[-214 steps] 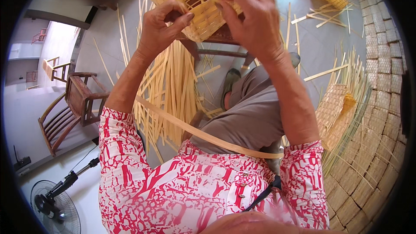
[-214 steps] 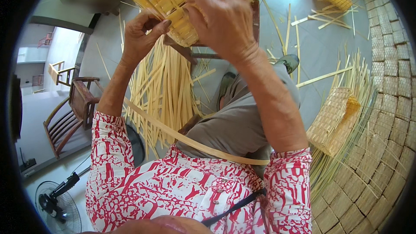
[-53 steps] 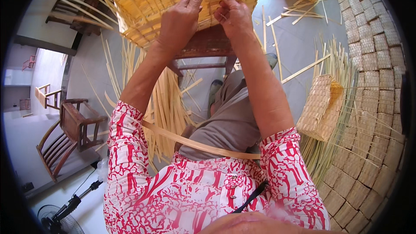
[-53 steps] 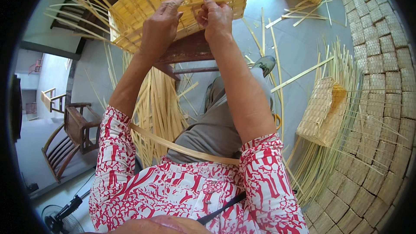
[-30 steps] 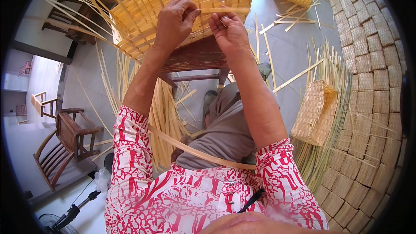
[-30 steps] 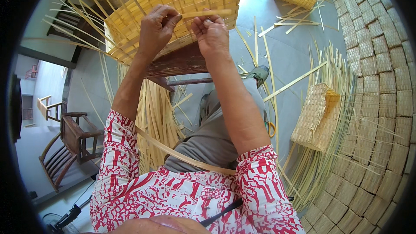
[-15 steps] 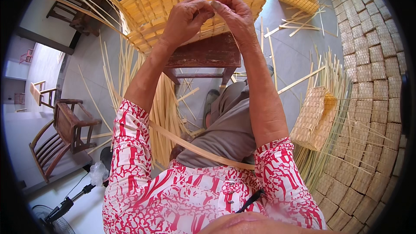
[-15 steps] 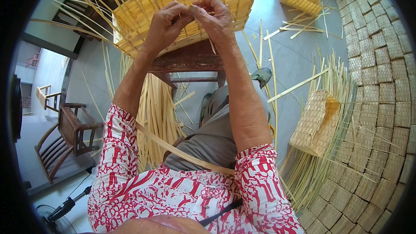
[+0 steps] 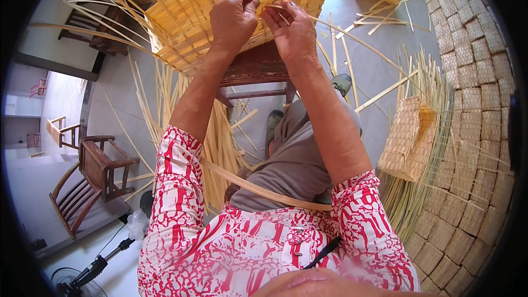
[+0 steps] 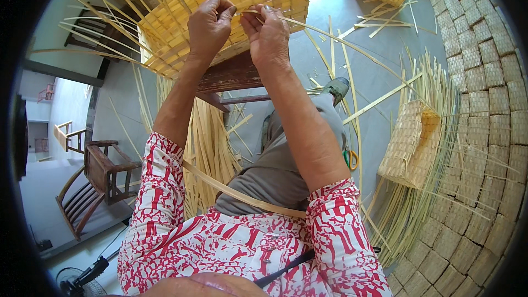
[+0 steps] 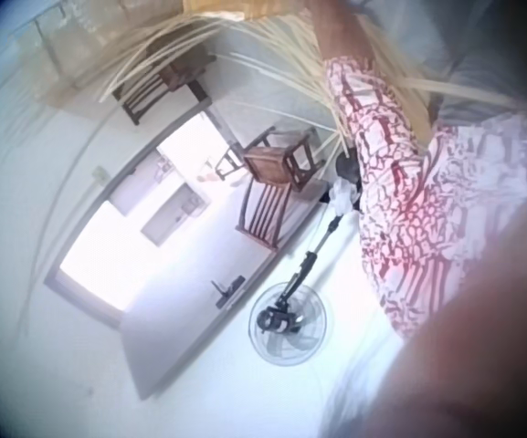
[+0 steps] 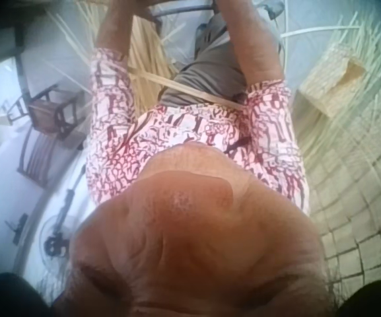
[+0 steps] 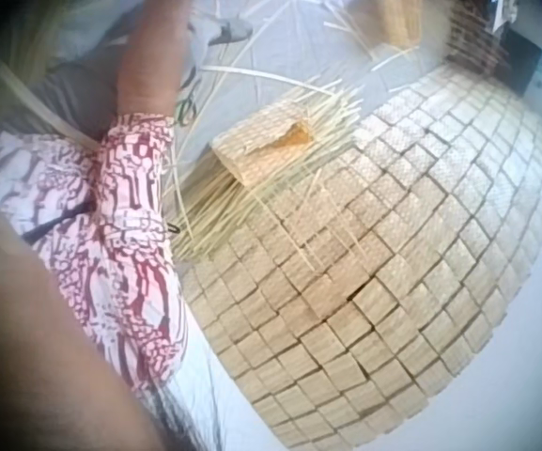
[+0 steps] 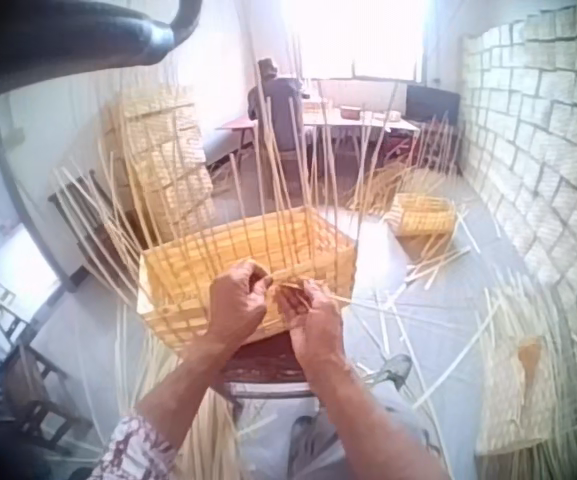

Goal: The person weaves a basket by hand, interlacing thin bamboo strips through a pre-formed frame. They repeatedly pull strips through the structure and adjust the weave to maintain tension and alignment.

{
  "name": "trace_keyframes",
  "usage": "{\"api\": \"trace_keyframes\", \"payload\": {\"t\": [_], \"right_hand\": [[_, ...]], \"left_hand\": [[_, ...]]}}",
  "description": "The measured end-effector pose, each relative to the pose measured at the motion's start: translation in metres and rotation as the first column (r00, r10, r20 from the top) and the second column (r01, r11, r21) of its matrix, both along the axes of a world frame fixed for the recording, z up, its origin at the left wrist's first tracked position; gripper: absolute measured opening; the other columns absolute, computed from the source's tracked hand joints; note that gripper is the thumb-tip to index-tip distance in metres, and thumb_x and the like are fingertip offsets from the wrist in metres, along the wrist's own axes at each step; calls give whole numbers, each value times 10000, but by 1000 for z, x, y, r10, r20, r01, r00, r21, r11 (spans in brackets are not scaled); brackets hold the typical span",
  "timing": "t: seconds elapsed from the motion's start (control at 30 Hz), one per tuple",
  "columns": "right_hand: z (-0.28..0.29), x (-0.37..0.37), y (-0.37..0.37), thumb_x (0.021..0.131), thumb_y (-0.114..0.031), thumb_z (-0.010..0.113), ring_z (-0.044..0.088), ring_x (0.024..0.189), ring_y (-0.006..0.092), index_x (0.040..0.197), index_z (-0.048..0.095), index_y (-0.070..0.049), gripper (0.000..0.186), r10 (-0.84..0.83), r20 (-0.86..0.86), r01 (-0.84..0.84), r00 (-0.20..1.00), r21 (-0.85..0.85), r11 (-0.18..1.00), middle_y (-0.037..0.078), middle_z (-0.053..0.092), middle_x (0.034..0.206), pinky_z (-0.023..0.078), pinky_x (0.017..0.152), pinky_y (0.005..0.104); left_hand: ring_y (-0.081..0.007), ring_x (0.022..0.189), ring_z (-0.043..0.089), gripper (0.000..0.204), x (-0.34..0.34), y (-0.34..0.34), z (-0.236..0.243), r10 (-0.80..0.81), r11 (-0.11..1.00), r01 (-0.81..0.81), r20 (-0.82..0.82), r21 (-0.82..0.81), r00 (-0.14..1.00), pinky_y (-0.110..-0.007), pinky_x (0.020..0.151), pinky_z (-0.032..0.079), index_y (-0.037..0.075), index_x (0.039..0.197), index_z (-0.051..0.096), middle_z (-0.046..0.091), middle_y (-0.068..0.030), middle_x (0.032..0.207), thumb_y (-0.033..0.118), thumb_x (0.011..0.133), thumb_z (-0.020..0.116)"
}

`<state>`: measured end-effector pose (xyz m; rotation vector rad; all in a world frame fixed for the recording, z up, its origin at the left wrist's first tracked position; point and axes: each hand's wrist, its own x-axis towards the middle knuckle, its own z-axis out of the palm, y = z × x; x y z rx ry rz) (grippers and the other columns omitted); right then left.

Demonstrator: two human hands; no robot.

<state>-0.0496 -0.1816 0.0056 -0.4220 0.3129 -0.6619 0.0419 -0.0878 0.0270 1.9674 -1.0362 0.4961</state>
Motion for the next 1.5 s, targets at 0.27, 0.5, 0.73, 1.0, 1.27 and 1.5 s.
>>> {"api": "trace_keyframes", "payload": {"t": [0.27,0.5,0.73,1.0,1.27,1.5], "right_hand": [[-8,-6,-44,839,-27,687,615,949,113,1134,638,-31,299,-273,-42,207,961,-546,812,66,664,1007,519,806,239],[14,17,-84,888,-170,670,672,838,219,922,700,-36,141,-695,-117,-138,709,-990,26,72,696,920,520,725,388],[3,3,-86,984,-169,561,641,897,244,995,597,-3,170,-239,-265,58,934,-549,834,127,634,952,562,803,366],[-5,-4,-85,1022,-116,481,617,1035,354,1166,532,37,216,-33,-94,40,995,69,997,221,593,1089,533,1002,545],[-16,6,-90,937,-144,651,682,917,299,1145,621,-15,247,-62,-62,36,996,-356,934,161,678,987,579,819,426],[-28,17,-104,858,40,539,549,723,67,1131,609,-33,292,-438,-130,139,889,-836,531,-9,607,861,456,623,222]], "left_hand": [[-249,721,657,68,1,-5,2,-45,999,46,47,-23,998,-347,671,516,62,926,715,671,-109,807,84,868,687],[-307,737,647,49,-1,0,-9,-70,991,76,51,-106,996,-415,642,498,143,889,708,649,-75,818,124,847,689],[-288,718,637,46,6,-6,-19,-102,984,105,30,-141,994,-397,631,488,146,889,712,635,-65,799,133,847,697],[-289,734,643,51,8,-9,-20,-32,993,32,0,-110,999,-393,654,498,129,889,718,652,-72,817,131,845,693],[-188,655,627,68,18,-5,-20,-16,1000,15,55,23,998,-328,614,490,113,934,727,647,-49,748,135,873,708],[-124,585,584,71,31,-3,-13,-51,997,54,-44,56,998,-311,569,469,122,935,728,639,-21,681,167,882,714]]}}
